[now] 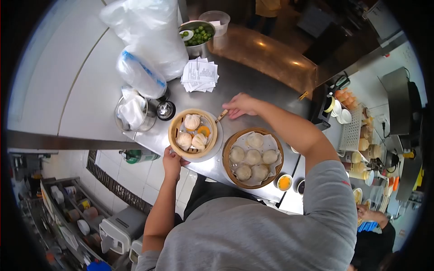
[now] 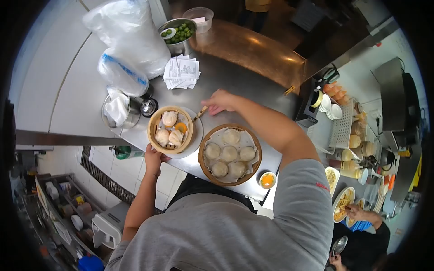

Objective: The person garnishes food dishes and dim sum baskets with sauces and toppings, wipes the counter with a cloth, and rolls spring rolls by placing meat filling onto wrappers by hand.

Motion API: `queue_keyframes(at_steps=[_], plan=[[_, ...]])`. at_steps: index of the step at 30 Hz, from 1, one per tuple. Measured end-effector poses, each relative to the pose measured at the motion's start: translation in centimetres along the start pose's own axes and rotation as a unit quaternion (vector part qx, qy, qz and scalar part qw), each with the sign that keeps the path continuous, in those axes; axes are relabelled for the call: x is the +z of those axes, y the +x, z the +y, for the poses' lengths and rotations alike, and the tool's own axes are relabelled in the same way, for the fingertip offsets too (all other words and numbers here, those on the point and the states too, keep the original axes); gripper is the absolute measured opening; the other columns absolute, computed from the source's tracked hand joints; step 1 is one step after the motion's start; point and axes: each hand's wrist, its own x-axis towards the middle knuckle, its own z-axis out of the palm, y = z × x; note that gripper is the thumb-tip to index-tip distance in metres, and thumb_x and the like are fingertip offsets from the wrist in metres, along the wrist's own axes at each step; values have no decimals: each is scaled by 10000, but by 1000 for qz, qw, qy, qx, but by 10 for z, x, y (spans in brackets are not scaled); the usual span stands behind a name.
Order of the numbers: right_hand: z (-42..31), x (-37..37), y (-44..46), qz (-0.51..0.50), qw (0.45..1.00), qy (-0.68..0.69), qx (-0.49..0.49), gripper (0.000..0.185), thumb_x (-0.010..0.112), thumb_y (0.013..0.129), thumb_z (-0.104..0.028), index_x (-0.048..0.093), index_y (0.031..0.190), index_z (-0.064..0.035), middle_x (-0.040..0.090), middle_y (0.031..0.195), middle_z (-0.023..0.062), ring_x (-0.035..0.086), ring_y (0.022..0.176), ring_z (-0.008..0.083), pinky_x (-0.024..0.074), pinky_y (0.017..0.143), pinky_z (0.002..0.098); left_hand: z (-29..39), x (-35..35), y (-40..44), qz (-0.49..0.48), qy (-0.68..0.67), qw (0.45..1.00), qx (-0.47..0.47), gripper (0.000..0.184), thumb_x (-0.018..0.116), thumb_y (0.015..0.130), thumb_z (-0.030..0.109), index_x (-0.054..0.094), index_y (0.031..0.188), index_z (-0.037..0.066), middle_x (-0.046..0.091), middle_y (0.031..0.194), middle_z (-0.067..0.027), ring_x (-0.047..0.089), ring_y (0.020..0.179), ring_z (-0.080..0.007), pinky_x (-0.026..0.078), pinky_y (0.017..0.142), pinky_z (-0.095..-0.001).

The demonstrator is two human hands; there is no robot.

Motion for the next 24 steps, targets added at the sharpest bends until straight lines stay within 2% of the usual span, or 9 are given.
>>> queue_keyframes(at_steps=[4,5,8,10,11,13,14,19,24], plan=[[-16,-59,-111,206,976,-18,-68,355,613,915,-336,631,836,9,624,741,107,649,642,218,537,526,341,-11,-7,8,-23,-44,999,2,420,543,890,12,349,1262,-16,613,837,-139,654,613,-224,592,532,-319],[-1,-68,-151,217,969,-119,2,244,623,887,-263,653,818,-31,637,705,78,651,655,183,511,535,328,-8,-5,7,-36,-55,998,0,412,540,889,4,347,1252,-10,604,860,-147,659,625,-234,595,531,-330],[108,-68,-255,65,964,16,259,240,635,856,-199,651,1003,-10,684,902,140,688,782,202,549,698,308,5,-5,8,-69,-35,997,-20,395,525,889,-18,328,1230,-5,572,895,-157,665,645,-258,606,542,-361],[155,6,-297,-19,944,108,310,351,630,892,-224,605,1149,14,676,1000,209,692,875,274,558,832,345,12,0,19,-93,-19,995,-31,393,513,892,-31,308,1226,-2,548,916,-165,663,650,-269,613,554,-380],[185,50,-304,-36,984,55,168,360,575,920,-211,571,1177,42,651,1045,230,673,919,304,568,819,362,15,6,25,-108,-18,993,-36,395,506,894,-37,297,1227,0,535,933,-171,660,650,-274,615,559,-390],[203,123,-292,42,970,214,111,354,499,958,-179,529,1212,66,620,1099,244,644,987,334,570,830,383,13,21,47,-142,-11,989,-36,429,488,896,-55,256,1252,7,506,990,-192,649,658,-290,620,581,-424],[192,152,-271,121,880,421,186,338,477,968,-159,519,1220,62,614,1108,239,632,1012,334,562,853,388,10,33,61,-159,-11,987,-30,416,496,896,-43,269,1239,12,517,1013,-200,653,684,-296,619,599,-426],[170,201,-187,393,698,598,36,364,379,966,-58,400,1258,157,574,1136,283,654,944,346,593,811,375,38,116,110,-190,-29,980,-56,425,500,892,-39,278,1249,24,546,1075,-213,657,740,-332,610,637,-459],[155,161,-149,481,633,606,4,333,397,954,-26,429,1198,198,604,1027,298,682,760,391,620,620,414,58,198,184,-263,-76,958,-84,296,463,893,-33,498,1181,27,615,1076,-188,668,859,-333,606,675,-429]])
